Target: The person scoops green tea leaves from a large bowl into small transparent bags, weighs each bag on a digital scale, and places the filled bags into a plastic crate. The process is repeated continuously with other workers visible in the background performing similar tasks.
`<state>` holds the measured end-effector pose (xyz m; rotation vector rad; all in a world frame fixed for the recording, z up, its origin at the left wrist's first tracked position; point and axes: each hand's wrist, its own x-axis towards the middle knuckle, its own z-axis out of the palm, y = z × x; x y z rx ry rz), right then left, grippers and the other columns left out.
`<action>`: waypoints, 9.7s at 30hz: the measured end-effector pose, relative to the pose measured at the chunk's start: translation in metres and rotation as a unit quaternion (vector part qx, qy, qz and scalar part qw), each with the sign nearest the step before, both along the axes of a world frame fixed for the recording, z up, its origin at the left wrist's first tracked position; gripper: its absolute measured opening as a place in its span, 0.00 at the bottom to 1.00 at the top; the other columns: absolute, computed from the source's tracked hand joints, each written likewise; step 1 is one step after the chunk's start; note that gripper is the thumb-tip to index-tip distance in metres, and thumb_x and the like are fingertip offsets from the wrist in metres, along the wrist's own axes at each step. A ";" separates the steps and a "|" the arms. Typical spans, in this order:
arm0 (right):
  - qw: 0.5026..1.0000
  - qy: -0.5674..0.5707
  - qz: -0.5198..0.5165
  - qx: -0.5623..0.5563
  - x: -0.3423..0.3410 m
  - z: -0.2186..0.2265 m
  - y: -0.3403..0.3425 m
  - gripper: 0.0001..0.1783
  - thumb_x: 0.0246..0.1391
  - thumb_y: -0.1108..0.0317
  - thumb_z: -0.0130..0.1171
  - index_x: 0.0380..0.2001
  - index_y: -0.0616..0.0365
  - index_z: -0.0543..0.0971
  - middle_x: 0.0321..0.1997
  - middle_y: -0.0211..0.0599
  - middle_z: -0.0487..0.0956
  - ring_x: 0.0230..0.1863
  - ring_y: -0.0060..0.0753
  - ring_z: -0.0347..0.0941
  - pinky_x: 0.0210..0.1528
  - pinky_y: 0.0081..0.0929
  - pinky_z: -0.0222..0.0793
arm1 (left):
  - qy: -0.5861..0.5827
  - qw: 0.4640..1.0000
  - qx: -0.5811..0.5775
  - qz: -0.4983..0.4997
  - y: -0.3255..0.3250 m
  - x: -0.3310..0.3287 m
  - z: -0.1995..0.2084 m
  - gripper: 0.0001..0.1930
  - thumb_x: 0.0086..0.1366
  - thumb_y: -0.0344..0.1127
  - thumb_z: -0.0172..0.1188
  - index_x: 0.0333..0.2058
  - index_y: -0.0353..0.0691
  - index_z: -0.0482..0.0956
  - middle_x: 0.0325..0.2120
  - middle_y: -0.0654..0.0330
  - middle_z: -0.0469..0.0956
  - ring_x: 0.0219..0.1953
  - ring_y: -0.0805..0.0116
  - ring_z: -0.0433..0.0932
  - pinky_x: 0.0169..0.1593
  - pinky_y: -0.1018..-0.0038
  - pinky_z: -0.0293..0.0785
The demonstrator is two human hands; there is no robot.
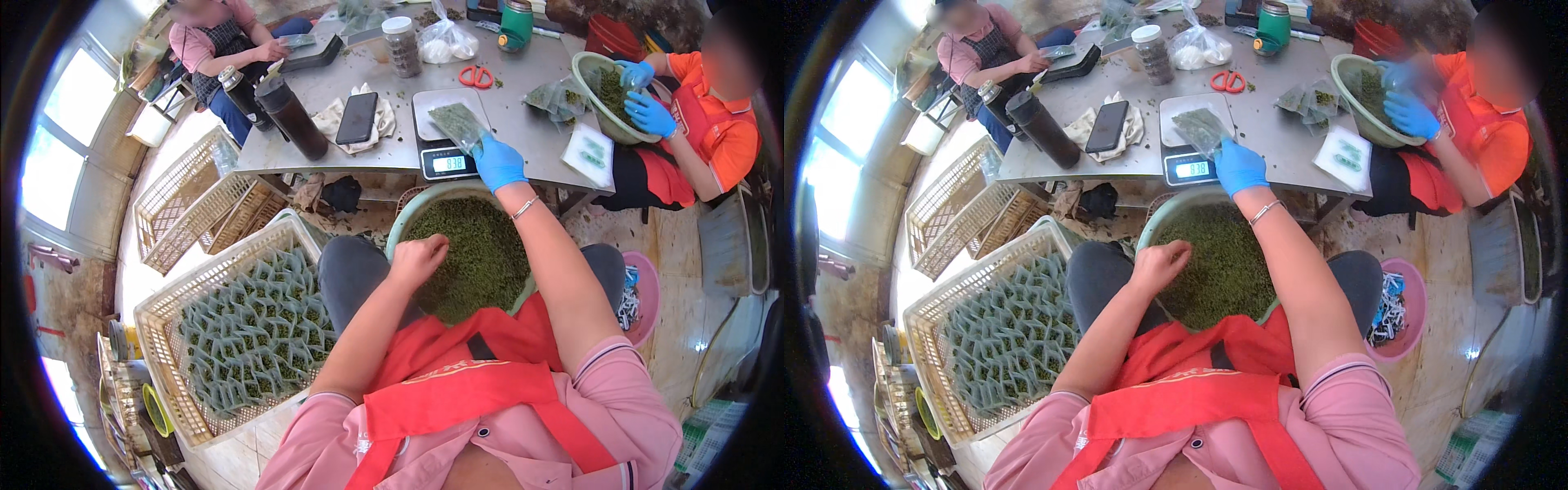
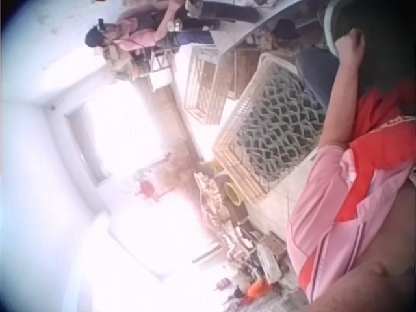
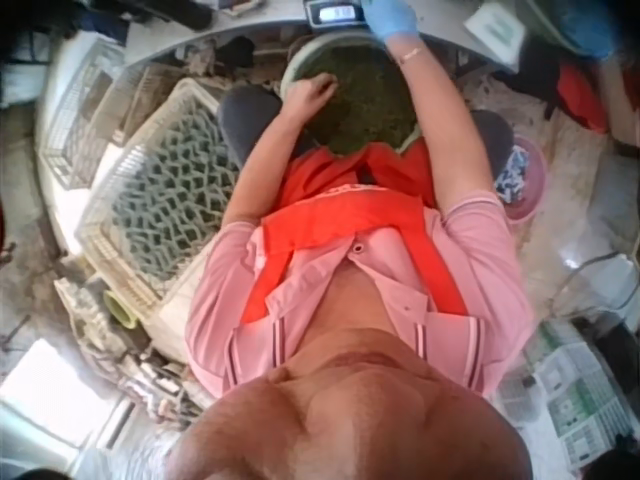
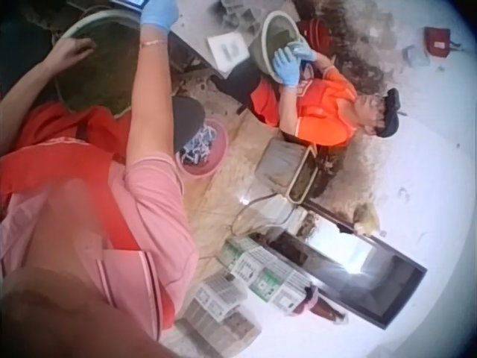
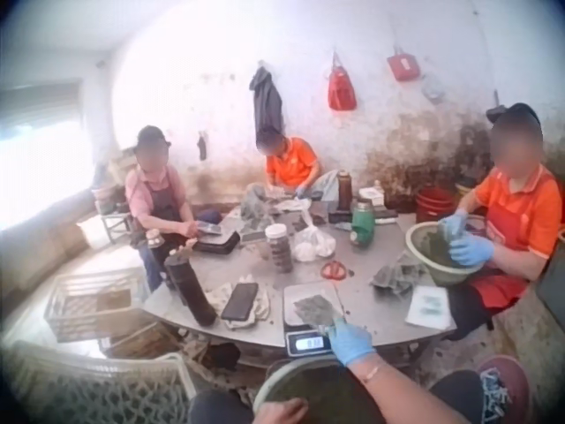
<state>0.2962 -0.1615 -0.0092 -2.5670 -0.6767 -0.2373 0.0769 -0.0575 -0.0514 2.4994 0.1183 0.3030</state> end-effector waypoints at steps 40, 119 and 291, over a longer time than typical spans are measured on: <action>0.999 0.024 -0.036 0.020 -0.032 0.025 -0.011 0.13 0.53 0.59 0.53 0.39 0.51 0.76 0.32 0.46 0.78 0.31 0.54 0.74 0.34 0.43 0.70 | -0.028 0.996 -0.003 -0.089 -0.017 -0.004 -0.002 0.12 0.56 0.45 0.60 0.35 0.45 0.79 0.25 0.57 0.79 0.25 0.60 0.78 0.30 0.68 0.73; 0.910 0.175 0.064 0.370 -0.040 -0.016 0.007 0.19 0.53 0.77 0.47 0.50 0.61 0.72 0.29 0.35 0.78 0.21 0.20 0.71 0.26 0.18 0.69 | 0.050 0.876 -0.472 0.090 -0.004 0.004 0.003 0.06 0.62 0.30 0.53 0.31 0.33 0.72 0.16 0.66 0.70 0.16 0.80 0.70 0.21 0.80 0.70; 0.928 -0.027 0.367 -0.055 -0.085 0.037 0.058 0.10 0.49 0.65 0.50 0.34 0.53 0.77 0.35 0.47 0.77 0.31 0.50 0.75 0.32 0.41 0.72 | -0.215 0.960 0.063 0.169 0.084 0.064 0.006 0.30 0.49 0.37 0.61 0.54 0.46 0.67 0.39 0.48 0.77 0.38 0.50 0.77 0.38 0.62 0.73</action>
